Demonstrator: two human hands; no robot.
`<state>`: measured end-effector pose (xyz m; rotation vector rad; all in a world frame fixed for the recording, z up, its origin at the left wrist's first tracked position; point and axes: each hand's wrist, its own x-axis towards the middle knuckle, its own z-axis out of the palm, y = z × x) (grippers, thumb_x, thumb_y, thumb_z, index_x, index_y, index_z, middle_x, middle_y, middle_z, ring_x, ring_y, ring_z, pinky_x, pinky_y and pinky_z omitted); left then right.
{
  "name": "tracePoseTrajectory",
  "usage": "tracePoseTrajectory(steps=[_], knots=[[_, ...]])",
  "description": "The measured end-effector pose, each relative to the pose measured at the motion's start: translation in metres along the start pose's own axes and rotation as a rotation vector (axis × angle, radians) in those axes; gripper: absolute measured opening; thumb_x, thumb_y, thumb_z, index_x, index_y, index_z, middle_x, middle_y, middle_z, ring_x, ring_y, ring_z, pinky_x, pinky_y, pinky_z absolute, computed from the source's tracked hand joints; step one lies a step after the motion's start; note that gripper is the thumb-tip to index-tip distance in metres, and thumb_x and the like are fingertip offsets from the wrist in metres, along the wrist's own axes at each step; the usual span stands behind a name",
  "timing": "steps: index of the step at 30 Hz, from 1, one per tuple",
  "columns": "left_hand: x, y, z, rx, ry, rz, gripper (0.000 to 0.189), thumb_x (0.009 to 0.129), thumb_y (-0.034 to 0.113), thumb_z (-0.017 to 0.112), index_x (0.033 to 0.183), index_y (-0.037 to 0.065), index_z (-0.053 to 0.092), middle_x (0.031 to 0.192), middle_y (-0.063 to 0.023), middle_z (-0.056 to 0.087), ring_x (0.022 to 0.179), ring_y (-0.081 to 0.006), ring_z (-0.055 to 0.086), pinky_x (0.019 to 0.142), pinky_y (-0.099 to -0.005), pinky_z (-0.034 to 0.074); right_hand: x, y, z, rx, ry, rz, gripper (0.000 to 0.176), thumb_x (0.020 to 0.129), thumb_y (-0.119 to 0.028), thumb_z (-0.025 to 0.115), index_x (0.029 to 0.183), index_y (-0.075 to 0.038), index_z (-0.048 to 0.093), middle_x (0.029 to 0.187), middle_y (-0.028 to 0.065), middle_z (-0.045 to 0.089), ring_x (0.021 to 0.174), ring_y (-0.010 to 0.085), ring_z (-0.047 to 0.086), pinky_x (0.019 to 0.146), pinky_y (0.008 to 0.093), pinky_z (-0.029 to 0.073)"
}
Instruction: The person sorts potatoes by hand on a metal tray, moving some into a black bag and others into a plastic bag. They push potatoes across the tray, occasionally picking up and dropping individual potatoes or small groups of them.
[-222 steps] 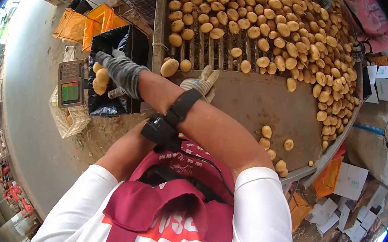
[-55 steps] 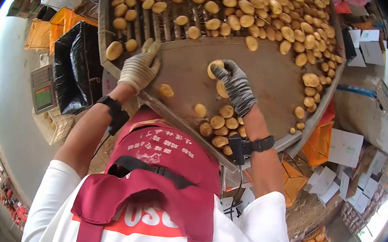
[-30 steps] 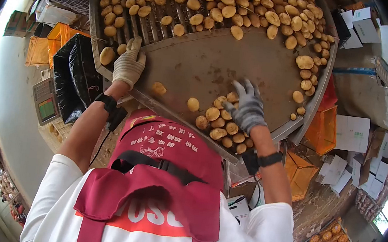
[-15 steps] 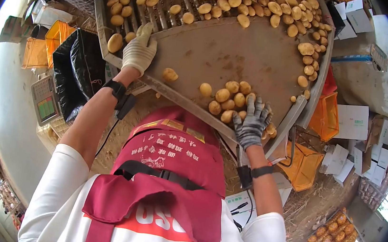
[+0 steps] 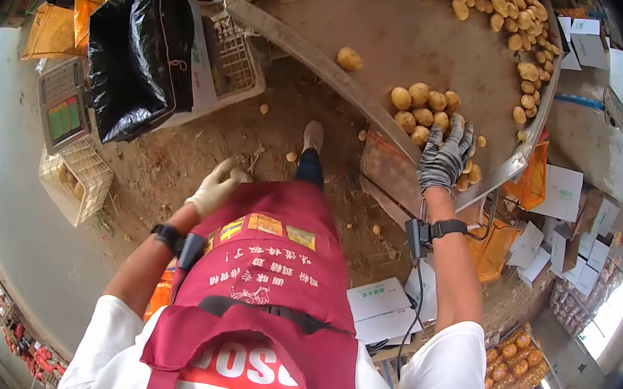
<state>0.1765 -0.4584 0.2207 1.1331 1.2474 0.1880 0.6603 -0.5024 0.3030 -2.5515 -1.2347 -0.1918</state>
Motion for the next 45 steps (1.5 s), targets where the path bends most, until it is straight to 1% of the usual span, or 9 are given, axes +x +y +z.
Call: tracePoseTrajectory(steps=[1, 4, 6, 9, 10, 14, 19, 26, 45], knots=[[-0.015, -0.018, -0.015, -0.318, -0.088, -0.404, 0.067, 0.091, 0.014, 0.061, 0.152, 0.004, 0.037, 0.149, -0.0226, 0.047, 0.140, -0.0324, 0.044, 0.114, -0.0365, 0.038, 0.001, -0.001, 0.002, -0.012, -0.012, -0.002, 0.053, 0.098, -0.040, 0.056, 0.144, -0.014, 0.050, 0.153, 0.0239, 0.038, 0.140, 0.0436, 0.036, 0.116, 0.0514, 0.031], [-0.035, -0.148, -0.039, 0.125, -0.160, -0.261, 0.068, 0.094, 0.017, 0.060, 0.156, 0.008, 0.033, 0.137, -0.0090, 0.054, 0.116, -0.0200, 0.056, 0.099, -0.0278, 0.047, -0.001, -0.002, -0.001, 0.010, 0.055, -0.043, 0.052, 0.098, -0.041, 0.056, 0.140, -0.012, 0.053, 0.148, 0.0248, 0.044, 0.136, 0.0437, 0.041, 0.115, 0.0509, 0.032], [-0.054, -0.194, -0.035, 0.133, -0.181, -0.235, 0.070, 0.094, 0.027, 0.062, 0.155, 0.006, 0.033, 0.142, -0.0141, 0.052, 0.126, -0.0259, 0.053, 0.103, -0.0322, 0.046, 0.000, 0.001, 0.002, 0.005, 0.053, -0.018, 0.052, 0.098, -0.041, 0.056, 0.140, -0.011, 0.053, 0.148, 0.0252, 0.044, 0.136, 0.0437, 0.041, 0.115, 0.0508, 0.032], [-0.074, -0.122, -0.008, 0.631, -0.402, -0.340, 0.081, 0.092, 0.040, 0.066, 0.156, 0.005, 0.031, 0.152, -0.0211, 0.042, 0.139, -0.0334, 0.043, 0.112, -0.0377, 0.039, 0.000, -0.003, -0.002, 0.007, 0.021, -0.009, 0.053, 0.098, -0.042, 0.056, 0.140, -0.009, 0.053, 0.148, 0.0261, 0.044, 0.136, 0.0436, 0.040, 0.115, 0.0504, 0.032], [-0.074, -0.120, -0.002, 0.464, -0.478, -0.435, 0.091, 0.087, 0.052, 0.068, 0.156, 0.004, 0.031, 0.160, -0.0260, 0.027, 0.149, -0.0380, 0.027, 0.119, -0.0402, 0.030, 0.001, -0.004, -0.004, 0.007, 0.000, -0.008, 0.053, 0.099, -0.042, 0.056, 0.139, -0.008, 0.053, 0.147, 0.0266, 0.043, 0.137, 0.0435, 0.040, 0.115, 0.0501, 0.032], [-0.069, -0.113, 0.021, 0.774, -0.659, -0.416, 0.095, 0.085, 0.069, 0.058, 0.156, 0.011, 0.033, 0.162, -0.0240, 0.024, 0.151, -0.0397, 0.022, 0.122, -0.0490, 0.023, 0.001, -0.004, -0.003, 0.037, -0.015, 0.017, 0.052, 0.099, -0.041, 0.057, 0.138, -0.006, 0.053, 0.148, 0.0275, 0.042, 0.138, 0.0430, 0.039, 0.116, 0.0494, 0.031], [-0.065, -0.094, 0.039, 0.773, -0.612, -0.457, 0.092, 0.085, 0.066, 0.059, 0.156, 0.013, 0.033, 0.165, -0.0192, 0.020, 0.154, -0.0357, 0.014, 0.119, -0.0605, 0.019, 0.000, 0.000, -0.001, 0.057, -0.023, -0.024, 0.052, 0.098, -0.035, 0.060, 0.140, -0.005, 0.051, 0.148, 0.0282, 0.041, 0.138, 0.0436, 0.038, 0.116, 0.0487, 0.031], [-0.048, -0.103, 0.059, 0.791, -0.184, -0.411, 0.080, 0.090, 0.051, 0.060, 0.156, 0.017, 0.033, 0.167, -0.0177, 0.014, 0.155, -0.0350, 0.012, 0.117, -0.0637, 0.021, 0.000, 0.008, 0.002, 0.125, -0.073, -0.082, 0.048, 0.101, -0.023, 0.055, 0.143, -0.001, 0.047, 0.152, 0.0269, 0.037, 0.141, 0.0401, 0.037, 0.119, 0.0461, 0.028], [-0.084, -0.085, 0.101, 0.749, -0.270, -0.576, 0.073, 0.093, 0.048, 0.053, 0.156, 0.016, 0.033, 0.167, -0.0174, 0.017, 0.154, -0.0325, 0.017, 0.115, -0.0587, 0.029, 0.002, -0.003, -0.005, 0.109, -0.095, -0.023, 0.053, 0.098, -0.032, 0.059, 0.143, -0.006, 0.049, 0.153, 0.0284, 0.035, 0.141, 0.0439, 0.036, 0.116, 0.0489, 0.032]])
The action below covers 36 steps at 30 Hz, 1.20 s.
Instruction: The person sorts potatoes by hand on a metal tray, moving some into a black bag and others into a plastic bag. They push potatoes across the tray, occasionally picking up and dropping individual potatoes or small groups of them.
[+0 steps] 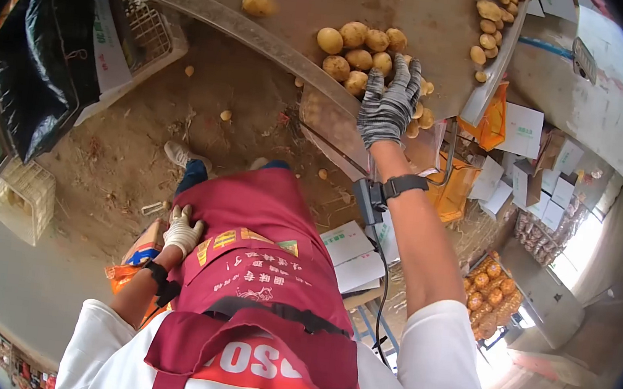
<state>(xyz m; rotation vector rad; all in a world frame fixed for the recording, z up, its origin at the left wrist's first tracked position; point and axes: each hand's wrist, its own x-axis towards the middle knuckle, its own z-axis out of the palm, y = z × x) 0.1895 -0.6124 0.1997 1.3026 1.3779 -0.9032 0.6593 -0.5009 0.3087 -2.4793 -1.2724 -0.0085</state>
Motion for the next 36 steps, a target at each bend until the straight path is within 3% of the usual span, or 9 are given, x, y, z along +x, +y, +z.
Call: tracePoseTrajectory(steps=[5, 10, 13, 20, 26, 31, 36], knots=[[0.011, -0.027, 0.014, -0.145, 0.046, 0.091, 0.076, 0.092, 0.050, 0.053, 0.157, 0.016, 0.030, 0.167, -0.0175, 0.017, 0.154, -0.0321, 0.017, 0.118, -0.0560, 0.027, 0.000, -0.003, -0.001, -0.006, -0.002, 0.042, 0.056, 0.098, -0.039, 0.058, 0.143, -0.006, 0.050, 0.153, 0.0274, 0.036, 0.140, 0.0434, 0.038, 0.117, 0.0486, 0.031], [0.005, 0.006, 0.015, -0.135, 0.106, -0.017, 0.077, 0.091, 0.048, 0.056, 0.156, 0.015, 0.032, 0.167, -0.0166, 0.018, 0.155, -0.0333, 0.014, 0.117, -0.0594, 0.025, 0.000, 0.004, 0.003, 0.013, -0.004, -0.008, 0.053, 0.099, -0.036, 0.056, 0.141, -0.004, 0.050, 0.152, 0.0290, 0.036, 0.140, 0.0441, 0.038, 0.117, 0.0479, 0.031], [0.021, 0.010, 0.045, -0.179, 0.338, -0.003, 0.078, 0.088, 0.043, 0.061, 0.155, 0.016, 0.034, 0.166, -0.0167, 0.020, 0.154, -0.0342, 0.017, 0.115, -0.0652, 0.023, 0.006, 0.021, 0.011, 0.080, 0.012, -0.128, 0.051, 0.102, -0.034, 0.053, 0.139, 0.001, 0.050, 0.148, 0.0296, 0.040, 0.138, 0.0425, 0.040, 0.116, 0.0457, 0.031], [0.024, 0.035, 0.101, -0.273, 0.553, -0.004, 0.076, 0.087, 0.037, 0.064, 0.154, 0.016, 0.035, 0.165, -0.0173, 0.021, 0.153, -0.0373, 0.017, 0.116, -0.0642, 0.021, 0.012, 0.042, 0.012, 0.307, -0.020, -0.110, 0.054, 0.103, -0.036, 0.052, 0.138, 0.005, 0.048, 0.141, 0.0261, 0.045, 0.132, 0.0374, 0.044, 0.114, 0.0414, 0.033], [0.016, -0.005, 0.066, -0.244, 0.471, 0.022, 0.073, 0.090, 0.038, 0.061, 0.154, 0.015, 0.036, 0.164, -0.0183, 0.024, 0.153, -0.0373, 0.019, 0.117, -0.0609, 0.023, 0.014, 0.023, 0.019, 0.212, 0.056, -0.097, 0.048, 0.102, -0.029, 0.055, 0.133, 0.007, 0.051, 0.138, 0.0255, 0.048, 0.128, 0.0364, 0.048, 0.112, 0.0419, 0.035], [0.015, -0.034, 0.046, -0.244, 0.338, 0.099, 0.070, 0.093, 0.039, 0.057, 0.154, 0.012, 0.035, 0.164, -0.0165, 0.026, 0.152, -0.0333, 0.022, 0.119, -0.0522, 0.025, 0.002, 0.014, 0.003, 0.044, 0.036, -0.104, 0.045, 0.101, -0.024, 0.055, 0.136, 0.004, 0.051, 0.142, 0.0276, 0.046, 0.134, 0.0401, 0.043, 0.115, 0.0451, 0.032], [0.005, -0.016, 0.011, -0.107, 0.198, 0.080, 0.071, 0.094, 0.045, 0.053, 0.155, 0.012, 0.034, 0.163, -0.0147, 0.029, 0.151, -0.0323, 0.025, 0.118, -0.0504, 0.030, -0.002, 0.008, 0.005, 0.054, 0.033, -0.036, 0.049, 0.099, -0.028, 0.059, 0.139, -0.001, 0.050, 0.149, 0.0297, 0.040, 0.139, 0.0440, 0.038, 0.116, 0.0484, 0.031]])
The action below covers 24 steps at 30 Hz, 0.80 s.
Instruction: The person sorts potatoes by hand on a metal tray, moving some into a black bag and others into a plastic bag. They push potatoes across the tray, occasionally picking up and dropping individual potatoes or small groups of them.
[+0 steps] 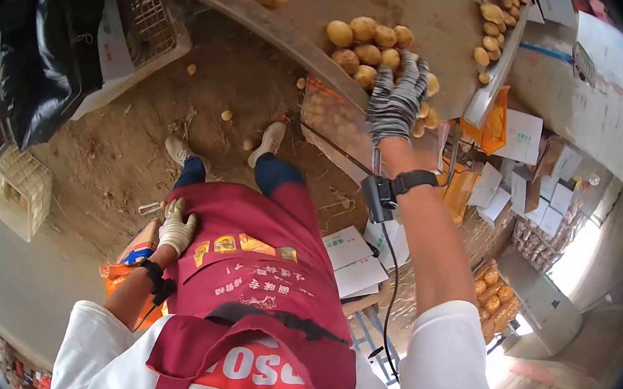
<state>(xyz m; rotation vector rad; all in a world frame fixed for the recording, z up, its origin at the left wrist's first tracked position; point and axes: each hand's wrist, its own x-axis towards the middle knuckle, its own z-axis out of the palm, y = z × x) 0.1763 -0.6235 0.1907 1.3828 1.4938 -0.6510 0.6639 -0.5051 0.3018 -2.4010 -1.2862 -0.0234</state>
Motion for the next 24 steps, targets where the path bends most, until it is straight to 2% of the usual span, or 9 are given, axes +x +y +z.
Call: tracePoseTrajectory(steps=[3, 10, 13, 16, 18, 19, 21, 23, 24], knots=[[0.005, -0.014, 0.002, 0.041, 0.010, 0.078, 0.072, 0.094, 0.045, 0.053, 0.154, 0.009, 0.034, 0.161, -0.0194, 0.031, 0.149, -0.0352, 0.029, 0.118, -0.0443, 0.032, -0.002, -0.001, -0.007, -0.023, 0.003, 0.009, 0.051, 0.097, -0.031, 0.060, 0.140, -0.005, 0.050, 0.151, 0.0289, 0.038, 0.140, 0.0441, 0.037, 0.117, 0.0491, 0.031], [0.019, 0.001, -0.005, 0.006, 0.114, 0.020, 0.073, 0.096, 0.049, 0.050, 0.154, 0.007, 0.034, 0.161, -0.0233, 0.029, 0.149, -0.0376, 0.028, 0.119, -0.0446, 0.031, 0.001, 0.005, -0.001, 0.085, 0.025, -0.031, 0.056, 0.097, -0.035, 0.060, 0.142, -0.005, 0.047, 0.151, 0.0289, 0.036, 0.139, 0.0451, 0.036, 0.117, 0.0497, 0.030], [0.009, 0.032, 0.004, -0.012, 0.142, -0.003, 0.073, 0.098, 0.053, 0.048, 0.153, 0.008, 0.036, 0.162, -0.0208, 0.028, 0.152, -0.0365, 0.021, 0.119, -0.0534, 0.026, 0.000, -0.003, -0.008, 0.083, 0.031, -0.060, 0.055, 0.098, -0.033, 0.059, 0.143, -0.003, 0.047, 0.152, 0.0285, 0.036, 0.139, 0.0442, 0.037, 0.117, 0.0487, 0.030], [0.012, 0.046, 0.033, -0.027, 0.163, 0.000, 0.074, 0.097, 0.054, 0.048, 0.153, 0.008, 0.036, 0.161, -0.0198, 0.030, 0.152, -0.0352, 0.020, 0.120, -0.0598, 0.018, -0.006, -0.003, -0.012, 0.110, 0.043, -0.138, 0.055, 0.100, -0.033, 0.057, 0.144, -0.004, 0.046, 0.153, 0.0278, 0.034, 0.141, 0.0449, 0.035, 0.118, 0.0497, 0.029], [0.016, 0.052, 0.049, 0.053, 0.167, -0.004, 0.072, 0.096, 0.051, 0.050, 0.152, 0.008, 0.038, 0.161, -0.0197, 0.031, 0.152, -0.0352, 0.020, 0.120, -0.0593, 0.015, -0.011, -0.017, -0.020, 0.026, 0.020, -0.429, 0.058, 0.100, -0.038, 0.056, 0.146, -0.005, 0.045, 0.155, 0.0271, 0.032, 0.143, 0.0445, 0.033, 0.118, 0.0547, 0.026], [0.022, 0.050, 0.060, 0.055, 0.211, 0.015, 0.071, 0.096, 0.049, 0.051, 0.151, 0.006, 0.039, 0.160, -0.0195, 0.032, 0.151, -0.0354, 0.022, 0.120, -0.0586, 0.016, -0.013, -0.019, -0.022, 0.028, 0.004, -0.444, 0.058, 0.100, -0.038, 0.056, 0.146, -0.005, 0.045, 0.155, 0.0271, 0.032, 0.143, 0.0445, 0.033, 0.118, 0.0547, 0.026], [0.039, 0.048, 0.074, 0.049, 0.214, 0.020, 0.071, 0.096, 0.048, 0.052, 0.151, 0.006, 0.039, 0.160, -0.0198, 0.033, 0.151, -0.0354, 0.023, 0.119, -0.0581, 0.017, -0.025, -0.019, -0.028, -0.107, -0.117, -0.814, 0.062, 0.099, -0.043, 0.056, 0.148, -0.007, 0.043, 0.157, 0.0271, 0.030, 0.144, 0.0460, 0.031, 0.118, 0.0603, 0.022], [0.056, 0.042, 0.089, 0.093, 0.261, 0.073, 0.070, 0.095, 0.046, 0.053, 0.150, 0.005, 0.041, 0.159, -0.0198, 0.034, 0.150, -0.0352, 0.024, 0.118, -0.0560, 0.020, -0.055, -0.030, -0.017, 0.079, -0.155, -0.773, 0.059, 0.095, -0.047, 0.061, 0.141, -0.011, 0.052, 0.153, 0.0246, 0.036, 0.142, 0.0455, 0.034, 0.119, 0.0616, 0.020], [0.069, 0.038, 0.089, 0.088, 0.250, 0.066, 0.070, 0.095, 0.046, 0.053, 0.150, 0.005, 0.041, 0.159, -0.0198, 0.034, 0.150, -0.0352, 0.024, 0.118, -0.0560, 0.020, -0.083, -0.023, -0.013, 0.124, -0.538, -0.717, 0.054, 0.093, -0.045, 0.064, 0.136, -0.012, 0.058, 0.151, 0.0232, 0.040, 0.141, 0.0452, 0.036, 0.119, 0.0612, 0.021]])
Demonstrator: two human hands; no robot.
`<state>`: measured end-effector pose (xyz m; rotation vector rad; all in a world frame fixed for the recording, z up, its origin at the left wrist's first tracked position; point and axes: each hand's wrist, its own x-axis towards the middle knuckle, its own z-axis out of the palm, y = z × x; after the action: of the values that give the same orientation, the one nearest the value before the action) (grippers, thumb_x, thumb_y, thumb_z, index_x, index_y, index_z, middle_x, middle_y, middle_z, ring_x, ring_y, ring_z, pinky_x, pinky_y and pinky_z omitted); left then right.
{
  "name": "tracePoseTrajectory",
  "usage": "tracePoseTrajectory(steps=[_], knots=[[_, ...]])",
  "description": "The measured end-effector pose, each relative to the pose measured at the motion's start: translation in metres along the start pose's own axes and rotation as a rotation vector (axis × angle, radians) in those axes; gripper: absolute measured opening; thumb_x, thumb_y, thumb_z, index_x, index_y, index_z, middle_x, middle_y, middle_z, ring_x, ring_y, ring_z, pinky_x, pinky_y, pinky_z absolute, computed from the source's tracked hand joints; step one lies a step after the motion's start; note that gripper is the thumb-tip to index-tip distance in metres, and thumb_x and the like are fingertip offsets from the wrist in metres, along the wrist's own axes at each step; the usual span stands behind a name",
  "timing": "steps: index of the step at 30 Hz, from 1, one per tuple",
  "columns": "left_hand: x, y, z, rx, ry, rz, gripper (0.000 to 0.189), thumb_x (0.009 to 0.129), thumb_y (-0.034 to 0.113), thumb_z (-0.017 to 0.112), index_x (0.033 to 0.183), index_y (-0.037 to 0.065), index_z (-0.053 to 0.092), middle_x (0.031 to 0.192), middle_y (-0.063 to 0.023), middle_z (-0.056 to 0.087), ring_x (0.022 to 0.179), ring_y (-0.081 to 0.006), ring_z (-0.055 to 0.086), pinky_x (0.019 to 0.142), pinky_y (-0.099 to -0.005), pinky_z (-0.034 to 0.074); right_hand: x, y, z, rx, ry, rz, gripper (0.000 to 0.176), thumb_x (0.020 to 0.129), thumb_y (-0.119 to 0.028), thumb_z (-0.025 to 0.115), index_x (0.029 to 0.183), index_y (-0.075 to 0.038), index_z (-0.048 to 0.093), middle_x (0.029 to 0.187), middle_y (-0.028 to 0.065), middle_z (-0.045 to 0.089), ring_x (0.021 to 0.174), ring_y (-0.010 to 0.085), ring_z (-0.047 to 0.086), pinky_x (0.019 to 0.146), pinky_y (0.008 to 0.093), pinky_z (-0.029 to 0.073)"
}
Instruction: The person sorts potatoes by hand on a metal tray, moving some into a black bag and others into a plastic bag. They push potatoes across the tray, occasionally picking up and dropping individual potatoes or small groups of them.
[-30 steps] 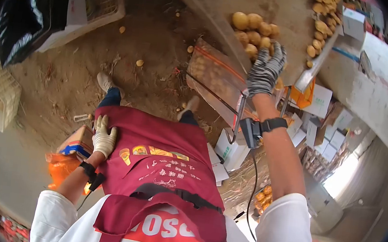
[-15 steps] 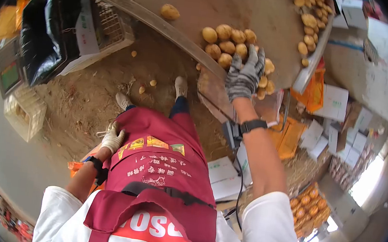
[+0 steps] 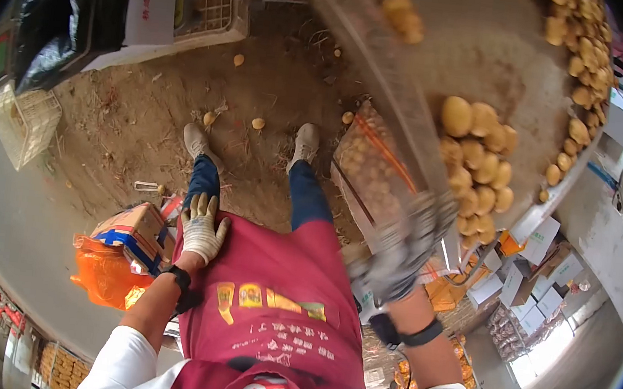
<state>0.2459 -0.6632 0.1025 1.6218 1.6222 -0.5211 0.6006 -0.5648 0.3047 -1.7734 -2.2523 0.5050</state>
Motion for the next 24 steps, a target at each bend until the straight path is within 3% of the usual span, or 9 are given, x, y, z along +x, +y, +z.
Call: tracePoseTrajectory(steps=[3, 5, 7, 12, 15, 18, 20, 22, 24], knots=[[0.047, -0.003, 0.025, -0.090, 0.115, -0.005, 0.067, 0.096, 0.042, 0.054, 0.150, 0.004, 0.038, 0.156, -0.0235, 0.035, 0.149, -0.0386, 0.024, 0.117, -0.0543, 0.022, 0.030, -0.047, 0.077, 0.233, 0.057, -0.216, 0.041, 0.085, -0.034, 0.072, 0.123, -0.019, 0.066, 0.143, 0.0198, 0.047, 0.133, 0.0414, 0.045, 0.114, 0.0579, 0.035], [0.087, 0.002, 0.052, -0.357, 0.186, -0.125, 0.065, 0.099, 0.041, 0.053, 0.150, 0.003, 0.037, 0.156, -0.0250, 0.034, 0.148, -0.0422, 0.024, 0.118, -0.0498, 0.024, 0.041, -0.047, 0.154, 0.284, -0.078, 0.027, 0.052, 0.087, -0.030, 0.071, 0.135, -0.019, 0.056, 0.145, 0.0213, 0.045, 0.134, 0.0429, 0.045, 0.112, 0.0505, 0.042], [0.131, -0.001, 0.105, -0.627, 0.245, -0.166, 0.066, 0.100, 0.040, 0.054, 0.151, 0.002, 0.035, 0.156, -0.0240, 0.035, 0.146, -0.0412, 0.028, 0.118, -0.0428, 0.027, 0.044, -0.021, 0.229, 0.376, -0.455, 0.406, 0.065, 0.088, -0.025, 0.069, 0.147, -0.017, 0.042, 0.149, 0.0243, 0.040, 0.136, 0.0444, 0.042, 0.110, 0.0445, 0.044], [0.181, 0.034, 0.143, -1.300, 0.121, -0.290, 0.068, 0.101, 0.033, 0.059, 0.155, 0.004, 0.032, 0.156, -0.0157, 0.039, 0.143, -0.0267, 0.037, 0.117, -0.0354, 0.029, 0.017, 0.138, 0.428, 0.095, -0.457, 0.405, 0.070, 0.085, -0.018, 0.068, 0.148, -0.014, 0.037, 0.152, 0.0248, 0.036, 0.128, 0.0417, 0.053, 0.106, 0.0434, 0.047], [0.186, 0.045, 0.138, -1.729, -0.078, -0.573, 0.069, 0.099, 0.022, 0.062, 0.157, 0.005, 0.029, 0.145, -0.0099, 0.048, 0.134, -0.0207, 0.044, 0.112, -0.0324, 0.033, 0.031, 0.224, 0.465, -0.001, -0.678, 0.755, 0.084, 0.083, -0.021, 0.075, 0.153, -0.019, 0.029, 0.156, 0.0200, 0.033, 0.136, 0.0406, 0.046, 0.109, 0.0419, 0.045], [0.188, 0.052, 0.135, -1.904, -0.307, -0.658, 0.066, 0.103, 0.028, 0.053, 0.159, 0.011, 0.025, 0.164, -0.0045, 0.026, 0.150, -0.0232, 0.027, 0.116, -0.0402, 0.030, 0.032, 0.320, 0.525, -0.214, -0.868, 0.844, 0.093, 0.082, -0.030, 0.079, 0.156, -0.021, 0.023, 0.158, 0.0137, 0.030, 0.138, 0.0284, 0.044, 0.115, 0.0368, 0.039], [0.183, 0.058, 0.112, -1.819, -0.423, -0.489, 0.068, 0.102, 0.031, 0.052, 0.160, 0.012, 0.023, 0.166, -0.0083, 0.019, 0.153, -0.0233, 0.020, 0.115, -0.0415, 0.031, 0.027, 0.372, 0.556, -0.150, -0.825, 1.048, 0.107, 0.080, -0.037, 0.082, 0.159, -0.015, 0.014, 0.164, 0.0110, 0.020, 0.146, 0.0259, 0.032, 0.120, 0.0324, 0.030], [0.178, 0.050, 0.119, -1.731, -0.400, -0.330, 0.071, 0.101, 0.035, 0.052, 0.161, 0.012, 0.021, 0.166, -0.0118, 0.019, 0.153, -0.0242, 0.018, 0.115, -0.0426, 0.032, 0.022, 0.395, 0.577, -0.401, -0.862, 0.841, 0.101, 0.086, -0.052, 0.072, 0.159, -0.011, 0.016, 0.164, 0.0111, 0.025, 0.146, 0.0259, 0.035, 0.118, 0.0338, 0.031], [0.183, 0.048, 0.098, -1.746, -0.473, -0.540, 0.073, 0.101, 0.036, 0.052, 0.161, 0.010, 0.019, 0.166, -0.0139, 0.018, 0.154, -0.0255, 0.016, 0.115, -0.0436, 0.032, 0.019, 0.431, 0.604, -0.395, -0.854, 0.861, 0.094, 0.086, -0.049, 0.072, 0.154, -0.010, 0.021, 0.158, 0.0110, 0.029, 0.140, 0.0256, 0.038, 0.114, 0.0339, 0.034]])
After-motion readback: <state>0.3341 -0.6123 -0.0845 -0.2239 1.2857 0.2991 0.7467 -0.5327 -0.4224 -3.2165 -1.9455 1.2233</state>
